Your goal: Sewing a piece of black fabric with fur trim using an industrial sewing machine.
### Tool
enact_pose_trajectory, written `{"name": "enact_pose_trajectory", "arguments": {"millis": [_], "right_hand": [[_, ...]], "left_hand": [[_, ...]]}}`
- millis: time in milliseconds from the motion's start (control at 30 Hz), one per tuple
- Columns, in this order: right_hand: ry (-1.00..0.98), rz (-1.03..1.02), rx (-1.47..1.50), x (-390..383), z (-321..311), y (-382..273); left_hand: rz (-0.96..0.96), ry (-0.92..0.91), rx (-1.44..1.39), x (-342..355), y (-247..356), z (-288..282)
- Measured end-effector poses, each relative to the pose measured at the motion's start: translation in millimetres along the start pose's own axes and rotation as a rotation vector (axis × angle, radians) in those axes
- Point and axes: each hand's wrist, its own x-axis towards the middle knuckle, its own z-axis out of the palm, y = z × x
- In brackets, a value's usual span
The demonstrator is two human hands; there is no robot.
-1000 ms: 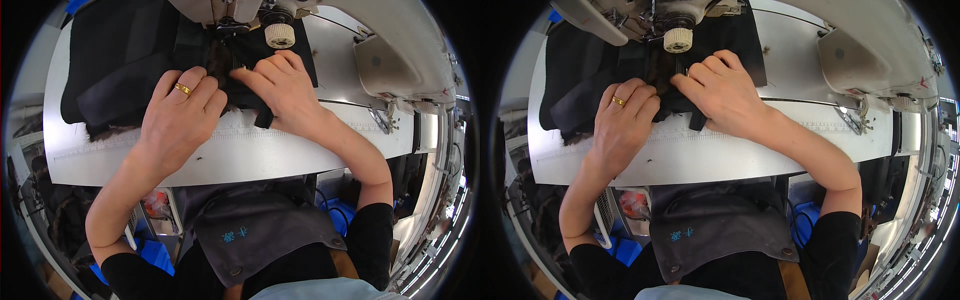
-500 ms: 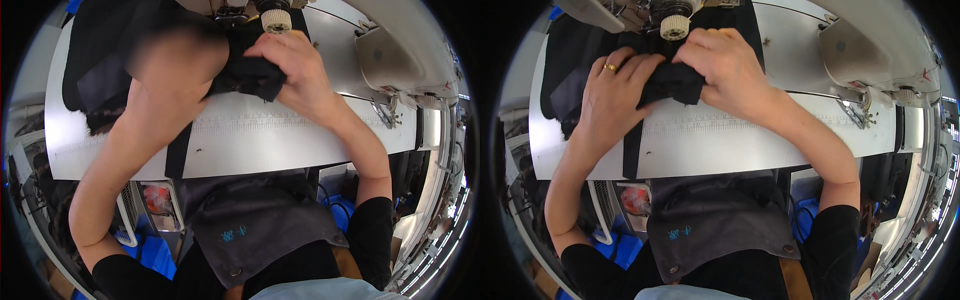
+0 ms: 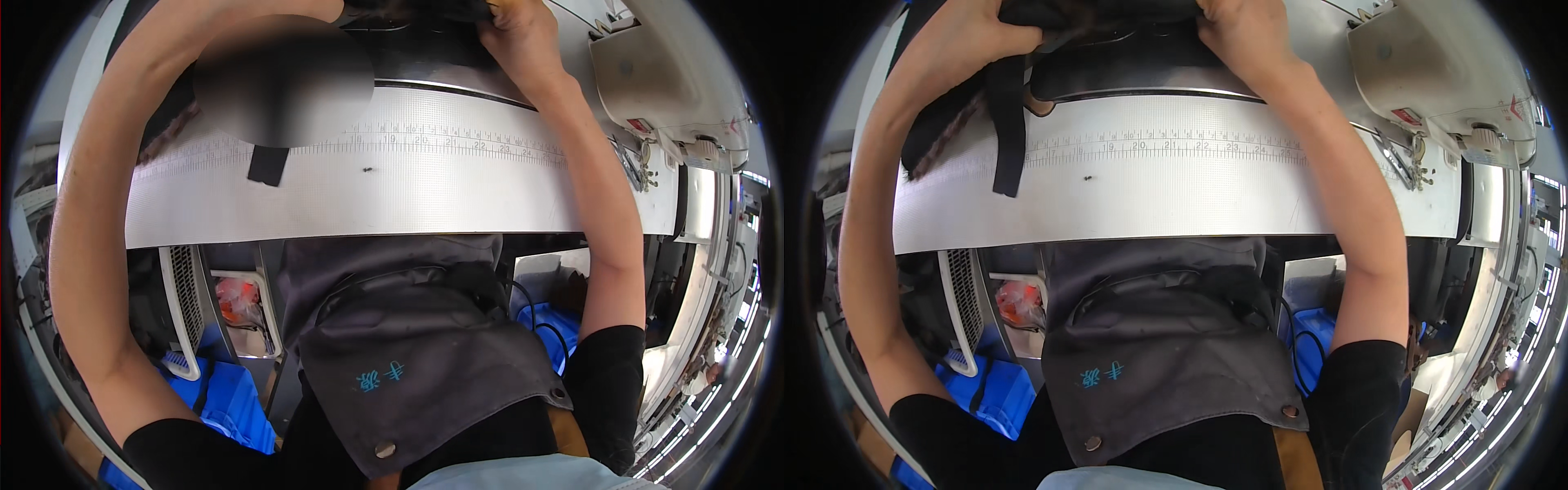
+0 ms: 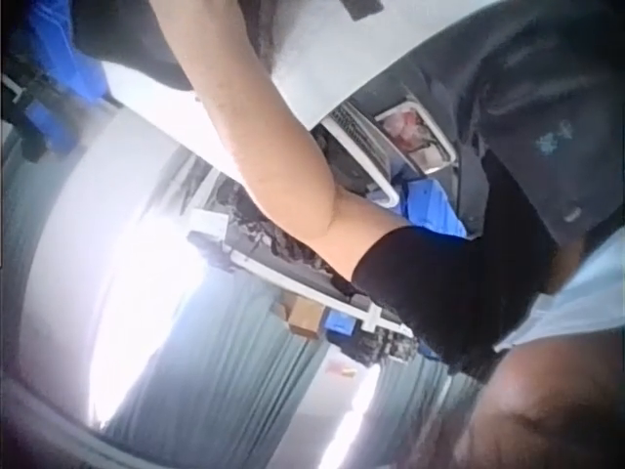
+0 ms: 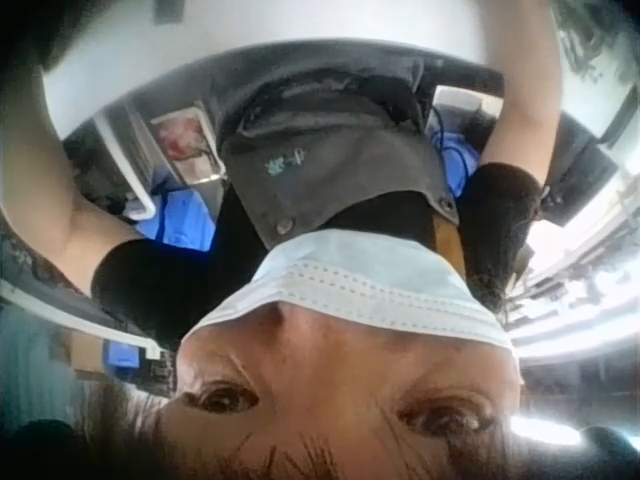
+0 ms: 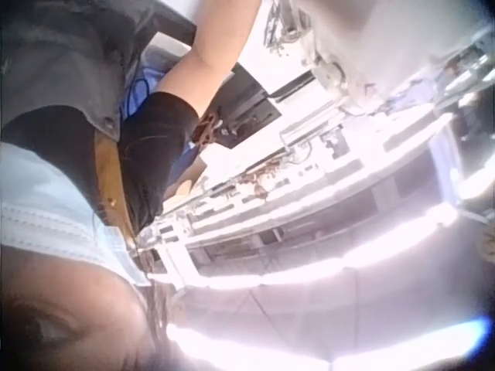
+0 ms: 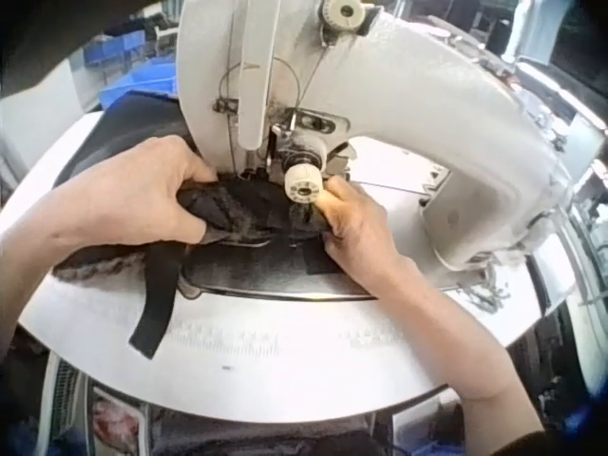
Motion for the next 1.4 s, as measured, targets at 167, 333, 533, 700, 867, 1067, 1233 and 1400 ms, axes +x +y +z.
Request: {"name": "enact_pose_trajectory", "arguments": {"millis": [167,333,533,700,867,1067,1233,1400], "right_hand": [[-0.021,-0.232,-0.122,4.8,-22.2,-13.8],[-0.069,-0.014,-0.282,-26.7,-41.7,49.6],[0.102,-0.298,-0.049,-41.7,-50.4,-16.4],[-0.172,-0.122,-0.136,-23.0,-3.4,-77.1],[0.106,-0.204,-0.243,-5.7,23.1,-54.0],[-0.126,-0.203,-0.322,-34.9,-16.8,1.3],[-0.147,-0.242,-0.48,-58.2,-52.9,14.9],[-0.188,-0.338,0.072,-26.0,-61.5,-70.1]], "left_hand": [[0.035,0.034,-0.054,-12.1,-8.5,-4.0],[0.063,-0.008,-0.014,2.7,-1.4,0.0],[-0.012,0.002,0.043,-4.2,-3.2,1.1],[0.041,0.023,0.049,-4.7,-5.9,4.6],[-0.01,-0.002,0.125,-11.3,3.9,-1.7],[-0.033,-0.017,-0.101,-7.1,-21.3,21.9],[0.716,0.487,0.526,-29.0,-27.5,82.8],[0.663,0.503,0.496,-40.2,-34.8,94.8]]}}
